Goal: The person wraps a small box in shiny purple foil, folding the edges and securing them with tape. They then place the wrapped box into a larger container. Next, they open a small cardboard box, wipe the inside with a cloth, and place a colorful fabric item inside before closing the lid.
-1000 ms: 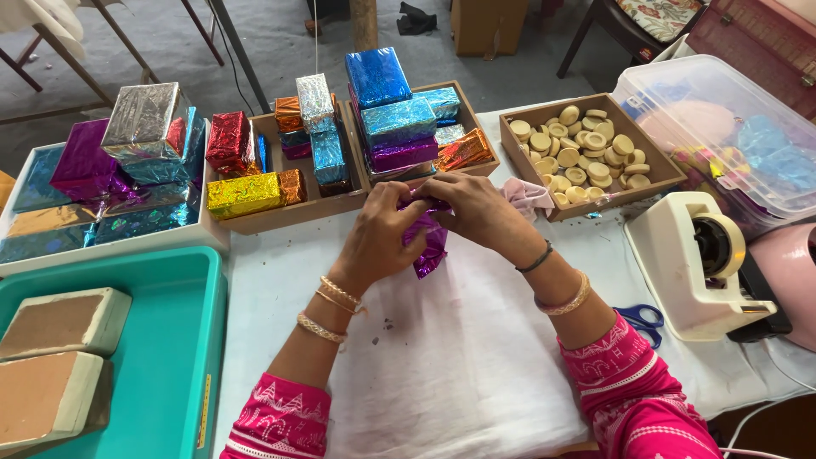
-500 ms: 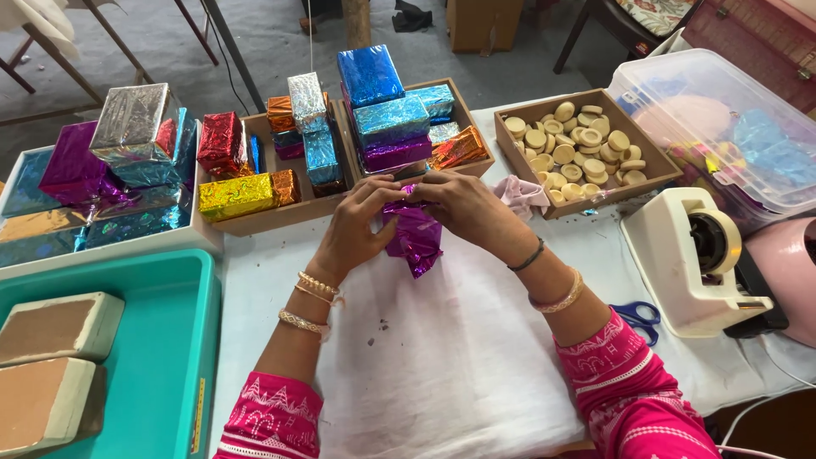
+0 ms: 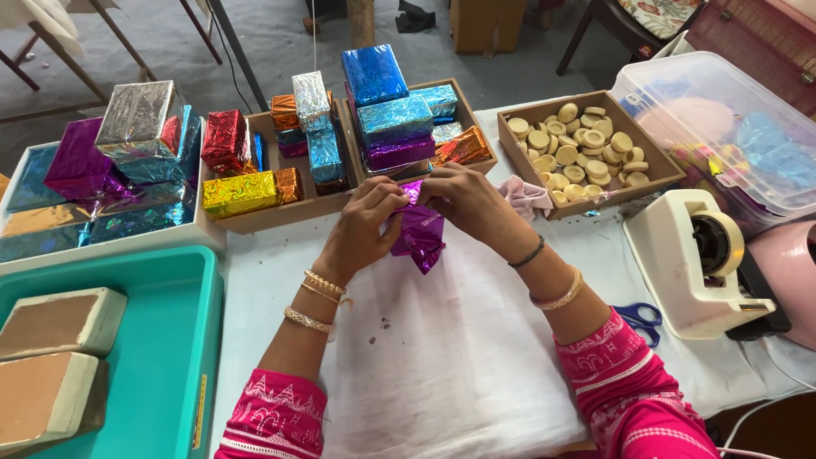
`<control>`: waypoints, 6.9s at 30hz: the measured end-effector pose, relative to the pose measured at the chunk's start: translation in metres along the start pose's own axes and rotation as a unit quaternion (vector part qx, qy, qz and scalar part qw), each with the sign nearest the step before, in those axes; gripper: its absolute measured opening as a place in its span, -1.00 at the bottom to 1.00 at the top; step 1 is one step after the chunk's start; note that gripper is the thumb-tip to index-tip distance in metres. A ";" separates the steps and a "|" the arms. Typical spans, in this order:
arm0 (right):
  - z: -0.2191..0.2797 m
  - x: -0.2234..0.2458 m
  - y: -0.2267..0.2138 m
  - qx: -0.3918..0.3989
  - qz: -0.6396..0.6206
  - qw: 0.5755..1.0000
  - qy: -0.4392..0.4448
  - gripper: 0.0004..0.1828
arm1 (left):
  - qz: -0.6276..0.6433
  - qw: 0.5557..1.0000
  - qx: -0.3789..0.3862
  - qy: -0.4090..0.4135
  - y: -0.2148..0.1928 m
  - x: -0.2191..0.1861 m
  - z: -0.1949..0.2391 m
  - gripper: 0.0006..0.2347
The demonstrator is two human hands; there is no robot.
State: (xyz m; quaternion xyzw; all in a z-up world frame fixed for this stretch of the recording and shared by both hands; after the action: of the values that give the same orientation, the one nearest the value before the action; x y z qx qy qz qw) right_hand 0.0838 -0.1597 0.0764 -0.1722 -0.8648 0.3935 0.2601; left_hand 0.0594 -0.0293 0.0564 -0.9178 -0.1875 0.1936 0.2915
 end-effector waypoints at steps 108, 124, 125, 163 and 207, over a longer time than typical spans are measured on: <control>0.403 -0.069 -0.216 -0.353 -0.064 0.826 0.435 -0.63 | -0.065 0.997 0.016 0.026 0.004 -0.007 -0.001 -0.74; 0.460 -0.106 -0.156 -0.487 -0.236 0.766 0.348 -0.80 | -0.070 0.997 0.012 0.023 0.003 -0.008 -0.001 -0.74; 0.462 -0.107 -0.154 -0.505 -0.239 0.759 0.334 -0.80 | -0.069 0.997 0.012 0.023 0.003 -0.008 -0.001 -0.74; 0.000 -0.036 0.009 -0.005 -0.103 0.970 0.221 -0.75 | -0.046 0.998 0.000 0.036 0.003 -0.010 -0.001 -0.76; 0.005 -0.050 0.019 0.117 -0.222 0.947 0.201 -0.76 | -0.032 0.999 0.028 -0.003 0.009 -0.002 0.000 -0.69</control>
State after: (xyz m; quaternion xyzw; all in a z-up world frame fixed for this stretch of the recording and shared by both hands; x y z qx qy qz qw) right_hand 0.1232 -0.1763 0.0434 -0.0199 -0.7587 0.3813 0.5278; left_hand 0.0594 -0.0371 0.0512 -0.9021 -0.2121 0.1922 0.3230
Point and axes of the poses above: each hand's wrist, its own z-axis away from the middle knuckle, its own y-axis out of the palm, x = y × z, the point moved 9 cm from there along -z, towards the middle knuckle, and after that the axes turned 4 degrees about y, right-handed, at the moved point
